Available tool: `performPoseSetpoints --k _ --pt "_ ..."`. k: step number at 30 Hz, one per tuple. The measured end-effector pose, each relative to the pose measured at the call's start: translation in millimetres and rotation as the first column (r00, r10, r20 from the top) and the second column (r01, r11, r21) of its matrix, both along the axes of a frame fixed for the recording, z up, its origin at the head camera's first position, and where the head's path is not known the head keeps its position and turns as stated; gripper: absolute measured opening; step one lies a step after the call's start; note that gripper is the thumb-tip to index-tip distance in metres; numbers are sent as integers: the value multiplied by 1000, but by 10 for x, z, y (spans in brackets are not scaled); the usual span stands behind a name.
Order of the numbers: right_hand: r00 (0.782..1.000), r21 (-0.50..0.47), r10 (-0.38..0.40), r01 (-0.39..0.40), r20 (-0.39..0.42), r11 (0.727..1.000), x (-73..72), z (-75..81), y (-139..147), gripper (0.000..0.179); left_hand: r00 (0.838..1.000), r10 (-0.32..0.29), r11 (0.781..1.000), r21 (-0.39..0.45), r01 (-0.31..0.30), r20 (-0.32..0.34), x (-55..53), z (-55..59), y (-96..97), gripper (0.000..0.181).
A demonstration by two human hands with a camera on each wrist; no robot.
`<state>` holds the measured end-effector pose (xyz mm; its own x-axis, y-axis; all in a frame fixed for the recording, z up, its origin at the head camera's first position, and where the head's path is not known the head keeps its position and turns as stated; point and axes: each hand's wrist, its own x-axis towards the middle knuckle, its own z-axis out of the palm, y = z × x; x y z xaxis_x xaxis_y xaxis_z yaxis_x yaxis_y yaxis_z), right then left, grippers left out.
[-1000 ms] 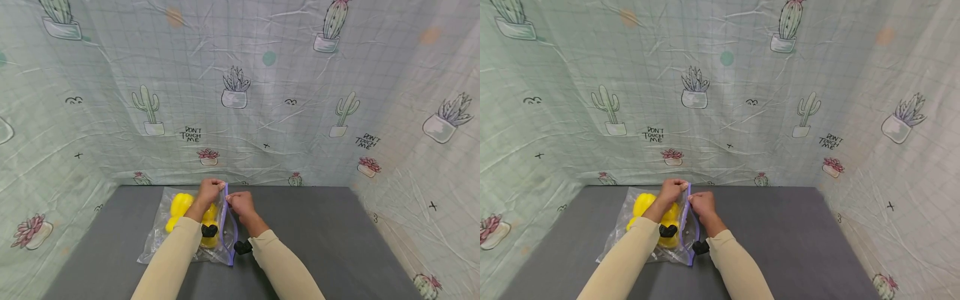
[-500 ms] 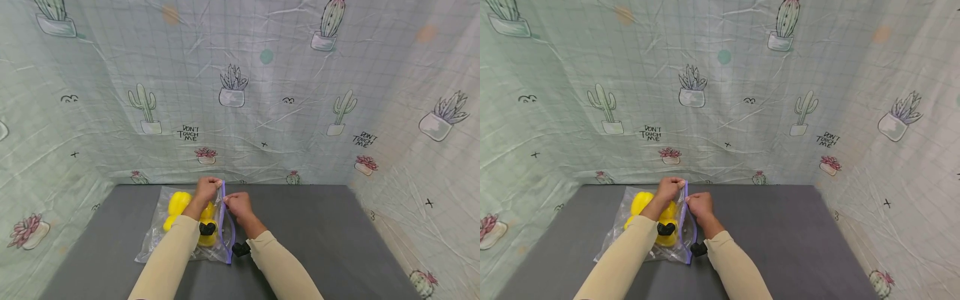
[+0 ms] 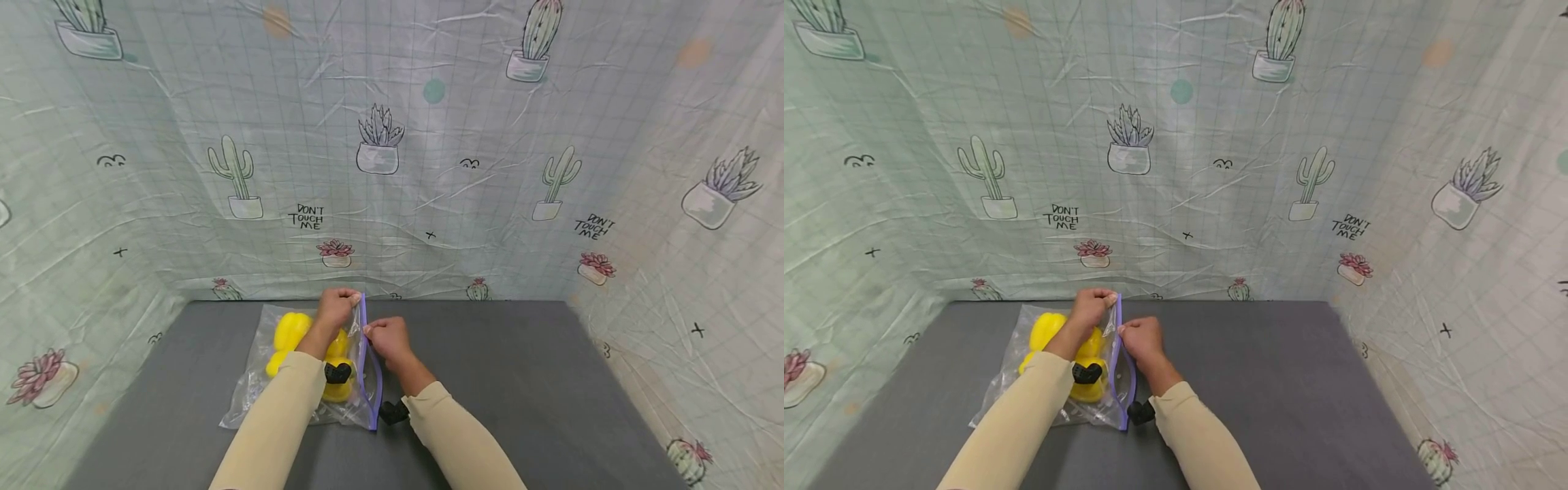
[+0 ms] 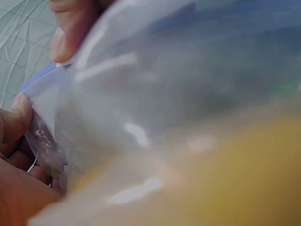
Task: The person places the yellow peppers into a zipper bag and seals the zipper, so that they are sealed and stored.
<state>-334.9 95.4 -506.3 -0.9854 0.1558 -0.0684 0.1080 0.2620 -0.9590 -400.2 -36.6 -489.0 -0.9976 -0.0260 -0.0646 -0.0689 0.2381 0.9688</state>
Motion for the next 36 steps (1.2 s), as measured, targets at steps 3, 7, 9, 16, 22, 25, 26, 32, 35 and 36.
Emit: performPoseSetpoints --k 3,7,9,16,22,25,26,32,35,36 --pt "1000 1 2 -2 -1 1000 16 -9 5 17 1000 6 1000 5 -6 0 -20 -11 0 26" --pt "1000 -8 6 -6 10 1000 47 -26 11 17 1000 13 1000 8 -13 -3 -25 -30 -4 25" --pt "1000 -8 8 -8 10 1000 63 -33 12 17 1000 17 1000 6 -17 -5 -18 -37 -5 25" --pt "1000 -1 -3 3 -17 1000 105 -41 33 16 1000 12 1000 17 -12 0 -12 -42 25 25" --pt "1000 17 22 -22 0 1000 139 -70 38 16 1000 27 1000 8 -27 7 -11 -24 9 27" --pt "1000 15 27 -27 -6 1000 156 -92 36 16 999 32 999 8 -32 14 -5 -27 1 26" --pt "1000 14 28 -28 -12 1000 161 -98 36 16 999 32 999 9 -32 15 -4 -27 -1 27" --pt "999 6 28 -28 -16 1000 196 -101 49 16 1000 23 999 23 -23 18 -17 -25 -3 27" --pt "999 11 37 -37 -9 999 216 -93 55 15 999 28 999 33 -29 26 -32 -27 -7 28" --pt "999 14 41 -41 -9 999 222 -91 56 15 999 31 999 36 -32 29 -38 -27 -8 28"
